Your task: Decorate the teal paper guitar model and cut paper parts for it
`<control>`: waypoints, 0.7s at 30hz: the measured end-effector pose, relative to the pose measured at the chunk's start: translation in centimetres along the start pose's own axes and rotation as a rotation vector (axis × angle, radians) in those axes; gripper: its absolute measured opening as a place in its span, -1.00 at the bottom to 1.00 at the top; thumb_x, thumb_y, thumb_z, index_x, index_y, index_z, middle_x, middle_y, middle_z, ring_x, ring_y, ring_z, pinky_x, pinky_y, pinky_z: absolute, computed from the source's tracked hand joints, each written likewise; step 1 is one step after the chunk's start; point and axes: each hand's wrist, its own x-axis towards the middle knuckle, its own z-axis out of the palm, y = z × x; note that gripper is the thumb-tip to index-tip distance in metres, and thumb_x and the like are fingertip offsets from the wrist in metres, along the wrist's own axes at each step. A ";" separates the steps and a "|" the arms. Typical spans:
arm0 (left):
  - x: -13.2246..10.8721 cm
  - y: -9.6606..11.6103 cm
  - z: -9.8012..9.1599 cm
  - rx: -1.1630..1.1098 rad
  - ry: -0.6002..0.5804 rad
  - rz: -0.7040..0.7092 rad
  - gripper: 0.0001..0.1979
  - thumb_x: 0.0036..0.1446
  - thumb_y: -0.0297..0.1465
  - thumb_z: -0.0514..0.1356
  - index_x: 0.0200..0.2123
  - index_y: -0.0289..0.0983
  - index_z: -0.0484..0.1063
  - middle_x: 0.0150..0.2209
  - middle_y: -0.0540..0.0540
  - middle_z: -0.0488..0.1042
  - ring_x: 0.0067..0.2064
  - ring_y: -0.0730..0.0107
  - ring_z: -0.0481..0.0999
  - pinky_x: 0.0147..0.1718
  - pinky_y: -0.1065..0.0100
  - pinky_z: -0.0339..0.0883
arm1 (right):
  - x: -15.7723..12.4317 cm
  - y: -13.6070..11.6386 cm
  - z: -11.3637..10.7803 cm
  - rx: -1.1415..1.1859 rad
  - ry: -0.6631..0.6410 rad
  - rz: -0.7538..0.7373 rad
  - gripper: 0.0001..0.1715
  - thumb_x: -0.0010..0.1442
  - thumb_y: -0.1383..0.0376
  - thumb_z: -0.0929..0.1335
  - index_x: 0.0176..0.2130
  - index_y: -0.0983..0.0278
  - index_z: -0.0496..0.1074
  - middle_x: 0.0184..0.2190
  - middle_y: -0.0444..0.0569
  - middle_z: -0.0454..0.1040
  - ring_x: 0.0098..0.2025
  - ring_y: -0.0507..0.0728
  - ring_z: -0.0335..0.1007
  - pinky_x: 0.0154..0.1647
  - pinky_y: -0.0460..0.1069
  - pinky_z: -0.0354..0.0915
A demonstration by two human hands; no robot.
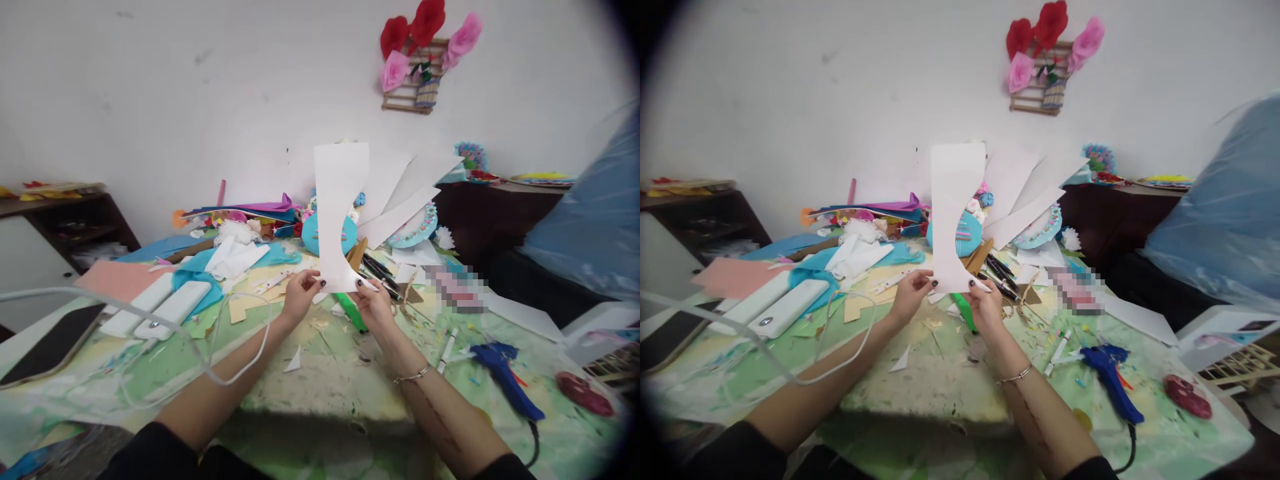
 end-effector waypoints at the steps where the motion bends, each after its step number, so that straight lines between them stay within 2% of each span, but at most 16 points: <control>1: 0.1 -0.2 0.1 0.049 0.001 0.019 -0.73 -0.14 -0.19 0.28 -0.39 -0.25 0.47 -0.53 -0.02 0.43 -0.45 0.38 0.40 -0.43 0.36 0.27 | 0.0 0.0 -0.2 0.003 -0.004 0.004 -0.54 -0.34 0.38 0.55 -0.52 0.25 0.23 -0.54 -0.22 0.49 -0.45 0.02 0.46 -0.37 -0.04 0.47; 5: 0.0 -1.4 -0.1 0.183 -0.048 0.057 -0.69 -0.04 -0.12 0.21 -0.59 -0.24 0.43 -0.57 -0.04 0.41 -0.48 0.37 0.38 -0.49 0.35 0.23 | 0.1 0.2 -0.5 0.017 -0.037 0.012 -0.56 -0.32 0.40 0.55 -0.54 0.25 0.23 -0.54 -0.22 0.48 -0.45 0.01 0.45 -0.35 -0.03 0.48; 9: -0.4 -1.8 -0.4 0.026 -0.129 -0.030 -0.67 -0.08 -0.08 0.25 -0.47 -0.24 0.50 -0.47 -0.08 0.50 -0.42 0.32 0.48 -0.42 0.33 0.34 | 0.0 0.8 -0.5 0.020 -0.060 0.020 -0.58 -0.30 0.41 0.54 -0.54 0.25 0.24 -0.52 -0.20 0.49 -0.41 0.04 0.47 -0.31 -0.01 0.48; 11: -0.6 -1.6 -0.4 -0.070 -0.172 -0.082 -0.66 -0.09 -0.07 0.27 -0.43 -0.25 0.50 -0.49 -0.09 0.51 -0.44 0.31 0.51 -0.40 0.31 0.38 | 0.0 0.9 -0.5 0.012 -0.063 0.019 -0.58 -0.30 0.41 0.53 -0.54 0.25 0.24 -0.50 -0.19 0.49 -0.39 0.04 0.47 -0.28 0.00 0.48; 17: -0.9 -0.9 -0.3 -0.145 -0.266 -0.133 -0.71 -0.12 -0.15 0.33 -0.48 -0.27 0.52 -0.52 -0.09 0.53 -0.47 0.32 0.53 -0.39 0.30 0.43 | 0.4 -0.1 -0.8 -0.074 -0.032 0.014 -0.60 -0.33 0.40 0.54 -0.54 0.26 0.28 -0.52 -0.18 0.49 -0.42 0.04 0.46 -0.34 -0.02 0.48; 21: -0.9 -1.1 -0.4 -0.181 -0.263 -0.154 -0.71 -0.12 -0.17 0.34 -0.46 -0.30 0.54 -0.52 -0.09 0.54 -0.47 0.34 0.54 -0.40 0.33 0.44 | 0.6 -0.5 -0.9 -0.165 -0.012 -0.018 -0.59 -0.38 0.38 0.56 -0.53 0.28 0.33 -0.50 -0.16 0.48 -0.44 0.04 0.44 -0.40 -0.04 0.47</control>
